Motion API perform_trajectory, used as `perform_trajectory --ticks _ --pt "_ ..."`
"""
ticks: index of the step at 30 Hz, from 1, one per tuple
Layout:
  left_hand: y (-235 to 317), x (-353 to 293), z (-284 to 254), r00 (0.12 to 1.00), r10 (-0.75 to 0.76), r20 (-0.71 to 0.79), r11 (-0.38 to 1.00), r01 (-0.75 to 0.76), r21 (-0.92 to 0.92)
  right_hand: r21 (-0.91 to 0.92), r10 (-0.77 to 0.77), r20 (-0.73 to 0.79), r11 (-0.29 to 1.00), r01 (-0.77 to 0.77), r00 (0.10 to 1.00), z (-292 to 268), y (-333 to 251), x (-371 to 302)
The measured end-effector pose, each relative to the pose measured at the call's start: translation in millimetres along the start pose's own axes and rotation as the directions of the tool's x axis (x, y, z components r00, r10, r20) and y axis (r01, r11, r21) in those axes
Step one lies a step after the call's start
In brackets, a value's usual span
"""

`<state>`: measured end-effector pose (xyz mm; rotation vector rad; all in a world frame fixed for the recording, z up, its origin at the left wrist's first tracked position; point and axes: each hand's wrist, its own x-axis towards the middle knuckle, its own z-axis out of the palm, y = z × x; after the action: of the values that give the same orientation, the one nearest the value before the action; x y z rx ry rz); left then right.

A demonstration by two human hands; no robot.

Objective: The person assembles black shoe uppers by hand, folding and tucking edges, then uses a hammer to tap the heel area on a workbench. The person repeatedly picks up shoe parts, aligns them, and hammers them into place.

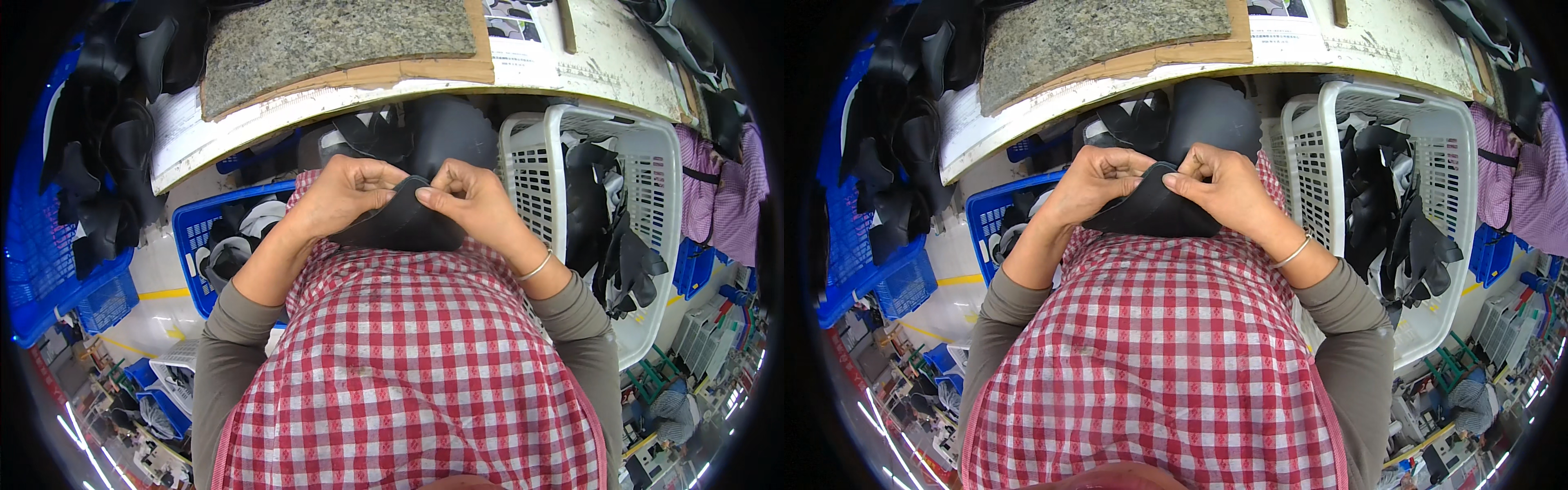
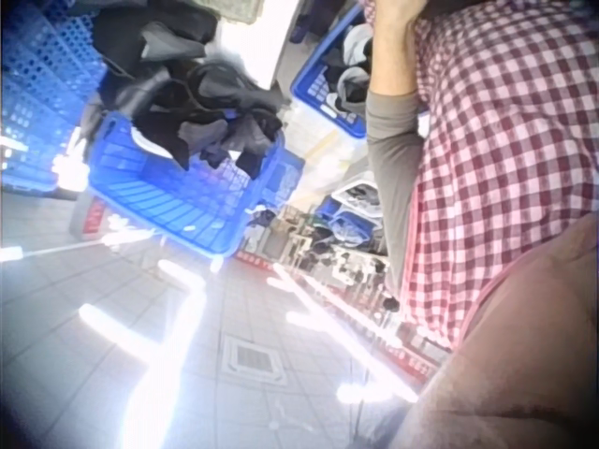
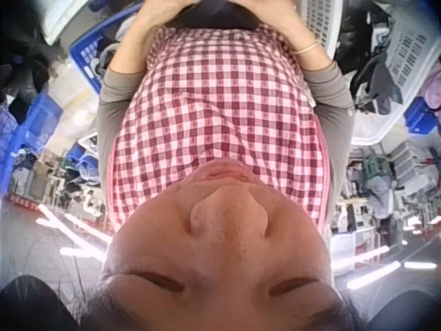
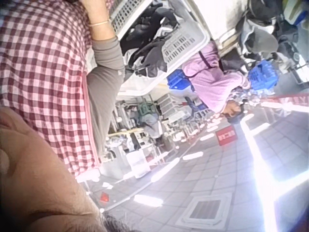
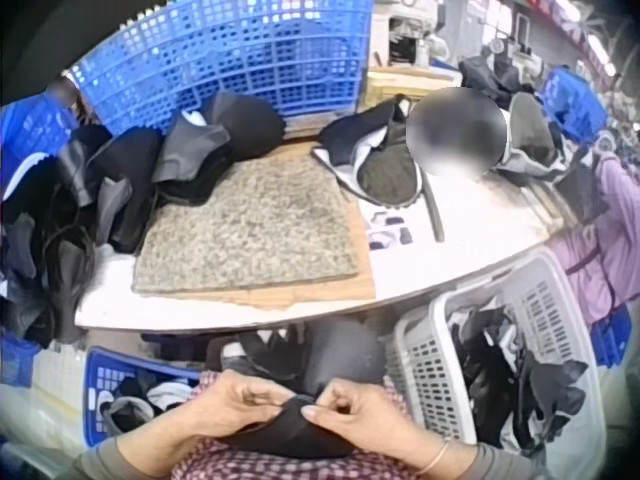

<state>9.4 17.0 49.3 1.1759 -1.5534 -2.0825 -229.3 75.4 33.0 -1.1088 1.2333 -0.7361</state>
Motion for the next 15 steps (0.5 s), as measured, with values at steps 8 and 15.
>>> perform_trajectory --ticks 8,15 --pt "-1.8 5.1 -3.0 0.993 -0.106 0.050 0.953 0.116 -0.281 -0.088 0.018 0.006 0.996 -0.018 1.000 -1.4 2.4 1.3" --pt "-6.7 13.2 -0.7 0.995 -0.090 -0.039 0.995 0.088 -0.051 0.183 0.136 0.024 0.973 -0.138 0.990 -13.9 -3.6 9.1"
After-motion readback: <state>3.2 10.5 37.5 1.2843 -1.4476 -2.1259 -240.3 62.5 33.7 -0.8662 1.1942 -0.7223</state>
